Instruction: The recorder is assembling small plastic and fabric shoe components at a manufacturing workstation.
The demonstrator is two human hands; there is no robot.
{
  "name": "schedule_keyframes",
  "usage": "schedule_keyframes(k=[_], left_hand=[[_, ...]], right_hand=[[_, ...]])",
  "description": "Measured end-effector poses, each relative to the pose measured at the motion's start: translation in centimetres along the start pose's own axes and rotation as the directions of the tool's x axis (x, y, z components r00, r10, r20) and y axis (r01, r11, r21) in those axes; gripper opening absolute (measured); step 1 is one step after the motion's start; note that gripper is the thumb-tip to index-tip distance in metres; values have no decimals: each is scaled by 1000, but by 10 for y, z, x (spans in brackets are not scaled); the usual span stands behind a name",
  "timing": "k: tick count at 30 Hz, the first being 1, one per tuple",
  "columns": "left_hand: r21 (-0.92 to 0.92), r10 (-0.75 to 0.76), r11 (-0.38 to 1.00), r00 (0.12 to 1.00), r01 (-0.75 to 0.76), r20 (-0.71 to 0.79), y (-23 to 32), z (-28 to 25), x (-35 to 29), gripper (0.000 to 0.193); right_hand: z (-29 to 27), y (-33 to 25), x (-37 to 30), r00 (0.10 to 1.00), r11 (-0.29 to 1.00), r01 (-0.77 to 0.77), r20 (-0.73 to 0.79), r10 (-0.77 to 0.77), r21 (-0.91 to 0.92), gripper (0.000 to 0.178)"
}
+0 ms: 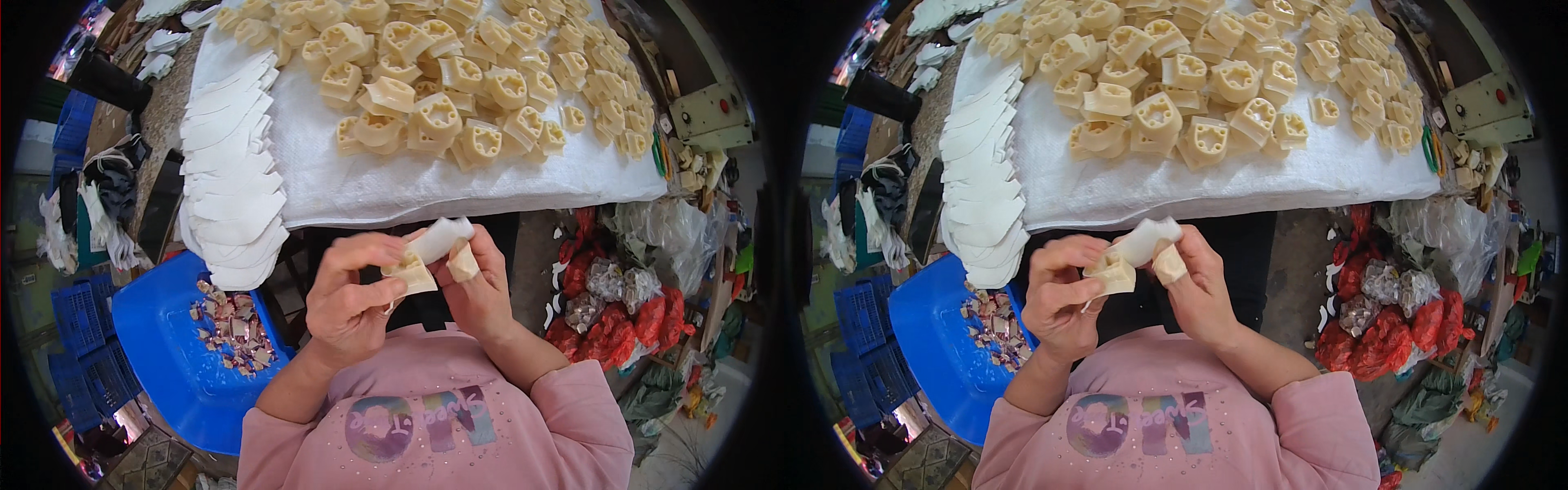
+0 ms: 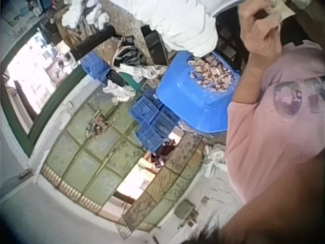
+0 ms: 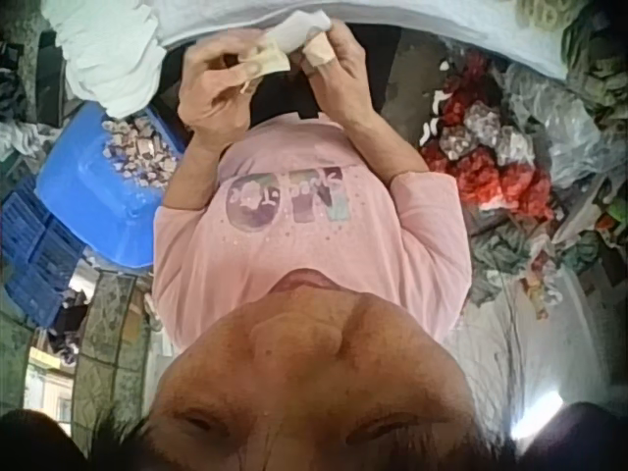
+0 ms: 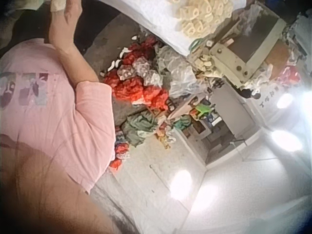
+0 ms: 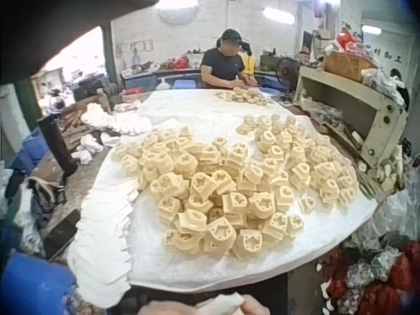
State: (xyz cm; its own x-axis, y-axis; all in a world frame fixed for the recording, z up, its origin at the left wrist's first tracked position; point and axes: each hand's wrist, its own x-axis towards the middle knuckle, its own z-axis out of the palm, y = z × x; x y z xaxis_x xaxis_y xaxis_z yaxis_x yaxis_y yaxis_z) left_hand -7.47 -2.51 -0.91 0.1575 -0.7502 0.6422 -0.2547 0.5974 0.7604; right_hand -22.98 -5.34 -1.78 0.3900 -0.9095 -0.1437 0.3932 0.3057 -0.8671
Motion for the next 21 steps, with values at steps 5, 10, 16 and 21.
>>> schedule_keyframes(k=[5,10,16,21], left_hand=[[134,84,986,990,-99,111,-7,1,-4,30],[357,132,912,968,-203,212,-5,3,0,27],[525,11,838,967,-148,255,0,6,0,23],[316,-166,943,973,110,159,-3,0,-1,16]], right_hand=[[-5,-2,-7,999,989,15,44,-21,145,23],[4,-10,-5,999,999,22,43,-20,-41,27],[3,-11,-1,997,911,64,63,-41,-408,27],[-21,-13,18,959,853,146,284,3,-501,29]])
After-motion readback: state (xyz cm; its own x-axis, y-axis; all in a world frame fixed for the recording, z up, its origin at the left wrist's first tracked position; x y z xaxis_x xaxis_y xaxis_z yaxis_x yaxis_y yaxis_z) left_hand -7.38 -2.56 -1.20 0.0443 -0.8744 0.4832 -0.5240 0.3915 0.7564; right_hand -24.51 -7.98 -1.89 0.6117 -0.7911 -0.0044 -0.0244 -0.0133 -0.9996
